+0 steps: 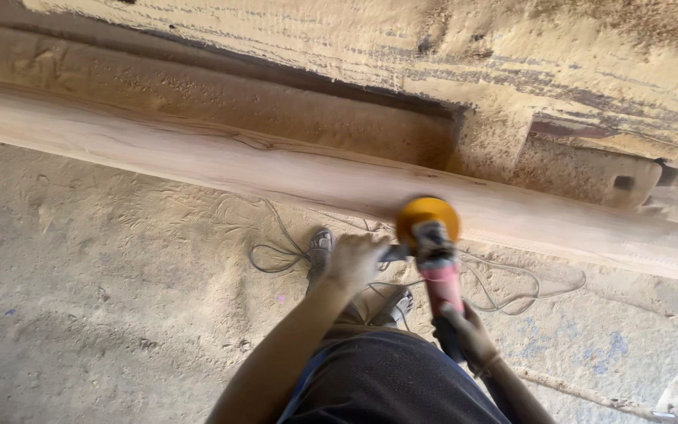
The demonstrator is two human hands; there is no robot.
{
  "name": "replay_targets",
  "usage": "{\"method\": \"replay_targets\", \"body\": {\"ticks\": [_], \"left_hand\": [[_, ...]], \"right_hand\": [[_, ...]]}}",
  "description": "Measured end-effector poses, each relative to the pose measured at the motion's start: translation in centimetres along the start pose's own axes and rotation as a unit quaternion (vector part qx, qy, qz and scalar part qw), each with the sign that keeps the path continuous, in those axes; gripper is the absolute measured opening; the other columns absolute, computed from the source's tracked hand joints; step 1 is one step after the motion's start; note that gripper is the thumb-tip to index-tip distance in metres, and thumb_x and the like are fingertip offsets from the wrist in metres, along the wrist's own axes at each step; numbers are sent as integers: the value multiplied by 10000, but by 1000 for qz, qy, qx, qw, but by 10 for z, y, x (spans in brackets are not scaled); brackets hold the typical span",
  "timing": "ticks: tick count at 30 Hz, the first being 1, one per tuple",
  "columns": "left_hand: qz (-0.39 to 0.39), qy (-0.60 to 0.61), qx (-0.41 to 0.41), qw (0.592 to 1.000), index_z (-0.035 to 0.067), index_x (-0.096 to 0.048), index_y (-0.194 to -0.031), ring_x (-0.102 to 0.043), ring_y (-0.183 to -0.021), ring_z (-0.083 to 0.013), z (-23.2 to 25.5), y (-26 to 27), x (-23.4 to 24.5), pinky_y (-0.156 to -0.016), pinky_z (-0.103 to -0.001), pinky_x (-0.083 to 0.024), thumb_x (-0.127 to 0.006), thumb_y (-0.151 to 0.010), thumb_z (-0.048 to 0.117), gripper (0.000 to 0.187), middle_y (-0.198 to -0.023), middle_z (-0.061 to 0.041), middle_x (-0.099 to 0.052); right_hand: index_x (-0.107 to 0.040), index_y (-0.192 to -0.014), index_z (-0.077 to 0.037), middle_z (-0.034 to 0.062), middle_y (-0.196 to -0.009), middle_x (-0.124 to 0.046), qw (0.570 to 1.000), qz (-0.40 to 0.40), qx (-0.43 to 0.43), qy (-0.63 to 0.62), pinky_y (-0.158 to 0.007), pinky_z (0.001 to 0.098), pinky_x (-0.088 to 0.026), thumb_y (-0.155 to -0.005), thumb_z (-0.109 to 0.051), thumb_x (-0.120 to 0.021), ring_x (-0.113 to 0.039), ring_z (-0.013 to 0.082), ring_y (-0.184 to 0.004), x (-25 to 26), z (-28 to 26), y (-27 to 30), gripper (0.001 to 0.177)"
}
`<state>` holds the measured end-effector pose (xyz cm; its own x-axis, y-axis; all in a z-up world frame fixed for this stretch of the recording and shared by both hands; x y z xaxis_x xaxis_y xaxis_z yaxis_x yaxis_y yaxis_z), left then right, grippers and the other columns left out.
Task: The person uses a handheld power sander to smooth the surface of a long, cylindrical wooden log. They move the tool back and forth along the length of the log, which is supported horizontally on a workbench. The person wears gloves and maintains a steady pace while sanding the wood.
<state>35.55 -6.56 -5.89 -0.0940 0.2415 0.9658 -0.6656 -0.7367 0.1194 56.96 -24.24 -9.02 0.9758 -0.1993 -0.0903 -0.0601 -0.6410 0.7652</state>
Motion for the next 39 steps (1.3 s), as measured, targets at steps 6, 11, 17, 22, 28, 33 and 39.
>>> {"method": "replay_targets", "body": {"ticks": [6, 11, 17, 22, 28, 33, 39], "left_hand": [[248, -22, 184, 951, 139, -683, -987, -592, -532, -170, -155, 113, 26, -496, -343, -500, -700, -857, 170, 135, -715, -29, -668], [167, 34, 482, 859, 220, -691, -1075, -679, -547, -201, -267, 181, 13, -507, -370, -559, -721, -937, 299, 161, -694, -27, -699], [236, 32, 485, 841, 175, -743, -1189, -716, -726, -327, -257, 191, -5, -636, -432, -577, -728, -825, 164, 364, -895, -102, -746], [304, 103, 283, 904, 159, -654, -897, -643, -604, -261, -164, 140, -45, -564, -395, -537, -739, -867, 119, 98, -762, -55, -681], [208, 33, 80, 974, 142, -640, -878, -568, -512, -152, -34, 47, -66, -444, -314, -470, -657, -952, 290, 166, -678, -35, -648], [103, 9, -15, 995, 168, -658, -941, -547, -510, -120, 39, -5, -54, -501, -306, -500, -651, -976, 278, 115, -683, -35, -627], [9, -17, -100, 995, 147, -652, -1066, -511, -469, -106, 140, -85, -65, -359, -266, -459, -652, -989, 140, 77, -628, -8, -530]], "right_hand": [[-411, -1390, -46, 159, -1059, -709, 916, -147, 154, 340, -690, 337, -645, -796, -458, -862, -731, 185, -808, -160, -115, -25, 852], [-459, -1357, -124, 101, -1010, -721, 818, -196, 224, 491, -742, 397, -631, -750, -624, -744, -738, 246, -832, -290, -174, -64, 836], [-428, -1385, -145, 113, -1030, -708, 763, -180, 219, 581, -696, 403, -597, -813, -691, -698, -717, 260, -853, -298, -167, -76, 836], [-468, -1342, -147, 122, -1041, -726, 827, -95, 212, 512, -641, 421, -627, -750, -640, -745, -749, 274, -792, -167, -122, -41, 818], [-517, -1337, -63, 165, -1041, -757, 926, 28, 65, 372, -742, 340, -655, -742, -522, -815, -781, 234, -839, -18, -28, -16, 809], [-551, -1292, 12, 161, -1014, -750, 962, 85, 129, 224, -767, 336, -634, -751, -495, -820, -752, 223, -854, 61, 42, -21, 789], [-553, -1227, 26, 173, -894, -700, 986, 138, 93, -4, -642, 365, -632, -773, -474, -760, -711, 239, -693, 144, 98, -3, 706]]}}
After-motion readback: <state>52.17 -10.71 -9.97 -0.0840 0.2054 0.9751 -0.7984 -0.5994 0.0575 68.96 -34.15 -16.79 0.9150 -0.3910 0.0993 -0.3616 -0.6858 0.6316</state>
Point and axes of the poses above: each hand's wrist, its own y-axis away from the middle knuckle, its own x-axis out of the back of the hand, z = x × y, the point moved 4 cm from there along -y, towards the middle knuckle
